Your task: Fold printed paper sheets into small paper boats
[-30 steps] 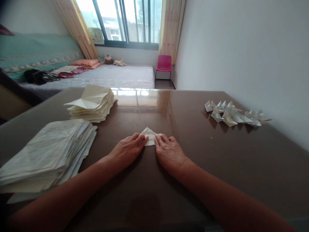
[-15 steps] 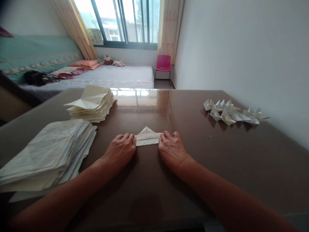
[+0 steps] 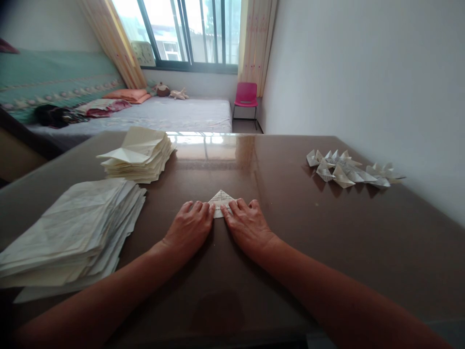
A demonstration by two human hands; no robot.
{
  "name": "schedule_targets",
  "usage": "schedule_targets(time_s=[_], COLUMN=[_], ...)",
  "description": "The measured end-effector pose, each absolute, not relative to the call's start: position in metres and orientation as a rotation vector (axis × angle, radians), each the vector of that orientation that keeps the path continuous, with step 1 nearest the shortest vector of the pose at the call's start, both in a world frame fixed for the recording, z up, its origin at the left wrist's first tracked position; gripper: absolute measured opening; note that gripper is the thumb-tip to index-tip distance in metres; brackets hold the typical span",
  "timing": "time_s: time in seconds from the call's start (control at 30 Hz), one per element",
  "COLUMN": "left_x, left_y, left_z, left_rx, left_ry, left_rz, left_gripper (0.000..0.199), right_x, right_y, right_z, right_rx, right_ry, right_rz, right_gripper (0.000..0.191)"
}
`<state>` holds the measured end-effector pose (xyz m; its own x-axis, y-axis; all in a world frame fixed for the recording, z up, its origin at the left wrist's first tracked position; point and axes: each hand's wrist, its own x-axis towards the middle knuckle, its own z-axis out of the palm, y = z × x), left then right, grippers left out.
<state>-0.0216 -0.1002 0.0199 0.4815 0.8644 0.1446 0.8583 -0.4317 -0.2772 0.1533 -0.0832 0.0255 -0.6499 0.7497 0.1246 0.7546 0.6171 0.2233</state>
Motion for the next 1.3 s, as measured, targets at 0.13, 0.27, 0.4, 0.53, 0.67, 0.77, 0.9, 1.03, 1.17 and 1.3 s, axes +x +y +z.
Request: schedule_targets(time_s=[0.13, 0.27, 0.4, 0.53, 0.67, 0.77, 0.9, 1.03, 1.17, 1.3], left_x=[-0.025, -0.027, -0.026, -0.027, -0.029, -0.030, -0.032, -0.033, -0.028, -0.019], left_y=[-0.099, -0.097, -0.096, -0.095, -0.093, -0.092, -0.090, -0.088, -0.090, -0.094], left_z=[0.023, 0.024, 0.024, 0.028, 0.032, 0.034, 0.032, 0.028, 0.024, 0.022], left_rx=[-2.428, -2.420, -2.409, -2.395, -2.392, -2.400, -2.441, -2.464, -2.566, -2.574], left_ry=[-1.444, -1.445, -1.459, -1.503, -1.543, -1.555, -1.531, -1.492, -1.413, -1.398], left_rz=[0.050, 0.068, 0.098, 0.099, 0.086, 0.084, 0.058, -0.039, -0.116, -0.075], left_gripper=[0.027, 0.024, 0.024, 0.026, 0.023, 0.020, 0.016, 0.018, 0.025, 0.021], right_x=[0.159, 0.163, 0.171, 0.186, 0.195, 0.196, 0.193, 0.191, 0.191, 0.192], right_y=[-0.082, -0.081, -0.072, -0.054, -0.039, -0.036, -0.036, -0.038, -0.038, -0.037], right_z=[0.031, 0.038, 0.045, 0.048, 0.043, 0.035, 0.029, 0.027, 0.027, 0.027], right_rx=[-1.389, -1.528, -1.621, -1.751, -1.827, -1.687, -1.553, -1.526, -1.550, -1.582], right_ry=[-2.829, -2.842, -2.792, -2.610, -2.572, -2.542, -2.511, -2.541, -2.553, -2.546], right_rz=[-0.418, -0.388, -0.325, -0.170, 0.130, 0.209, 0.140, 0.128, 0.107, 0.129], right_gripper=[0.036, 0.031, 0.024, 0.023, 0.039, 0.028, 0.020, 0.022, 0.023, 0.020])
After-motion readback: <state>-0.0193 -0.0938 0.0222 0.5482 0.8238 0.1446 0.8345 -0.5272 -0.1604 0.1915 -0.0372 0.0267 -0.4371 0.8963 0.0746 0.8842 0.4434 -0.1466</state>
